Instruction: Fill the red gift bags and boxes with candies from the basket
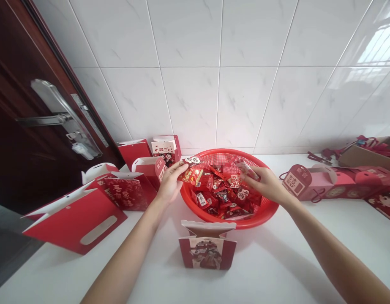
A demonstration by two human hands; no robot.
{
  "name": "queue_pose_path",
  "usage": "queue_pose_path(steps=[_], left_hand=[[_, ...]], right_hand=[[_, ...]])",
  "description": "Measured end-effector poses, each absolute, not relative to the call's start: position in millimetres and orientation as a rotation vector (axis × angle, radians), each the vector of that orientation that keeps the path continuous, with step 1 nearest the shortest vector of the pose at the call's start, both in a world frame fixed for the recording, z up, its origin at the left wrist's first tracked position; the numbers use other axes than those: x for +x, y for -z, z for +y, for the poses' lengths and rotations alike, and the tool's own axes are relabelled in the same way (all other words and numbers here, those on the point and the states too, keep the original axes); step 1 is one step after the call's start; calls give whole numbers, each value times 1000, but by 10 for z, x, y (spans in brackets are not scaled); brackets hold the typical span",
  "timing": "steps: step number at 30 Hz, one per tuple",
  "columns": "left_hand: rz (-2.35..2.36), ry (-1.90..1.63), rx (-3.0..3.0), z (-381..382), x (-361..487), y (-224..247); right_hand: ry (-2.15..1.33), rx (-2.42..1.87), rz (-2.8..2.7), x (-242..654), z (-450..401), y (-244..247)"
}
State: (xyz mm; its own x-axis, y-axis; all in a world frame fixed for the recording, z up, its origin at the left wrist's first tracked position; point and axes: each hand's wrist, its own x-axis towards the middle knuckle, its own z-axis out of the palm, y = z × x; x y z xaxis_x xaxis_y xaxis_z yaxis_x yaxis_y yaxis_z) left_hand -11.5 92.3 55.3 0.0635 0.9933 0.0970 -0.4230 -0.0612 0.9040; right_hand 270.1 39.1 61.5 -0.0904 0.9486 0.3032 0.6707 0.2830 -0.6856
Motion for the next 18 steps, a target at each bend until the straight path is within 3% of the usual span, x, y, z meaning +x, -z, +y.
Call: queue_pose_path(steps=[6,10,12,16,18], left_hand=[[816,-1295,1105,881,-128,-548],[837,-1254,1205,882,-136,-532],[841,-1239,1241,890,-138,-521],[840,-1220,1282,899,-141,-504],[836,-1225,1286,897,-139,-502]], right_hand=[[-990,-1255,-1601,2350,310,-712],[-1031,-1223,-1554,2238,297,-821],[-855,-1344,-1690,2179,184,-959],[-89,-1623,-2231,1955,-367,-1369],[143,-1477,-2441,1831,-688,-1508]])
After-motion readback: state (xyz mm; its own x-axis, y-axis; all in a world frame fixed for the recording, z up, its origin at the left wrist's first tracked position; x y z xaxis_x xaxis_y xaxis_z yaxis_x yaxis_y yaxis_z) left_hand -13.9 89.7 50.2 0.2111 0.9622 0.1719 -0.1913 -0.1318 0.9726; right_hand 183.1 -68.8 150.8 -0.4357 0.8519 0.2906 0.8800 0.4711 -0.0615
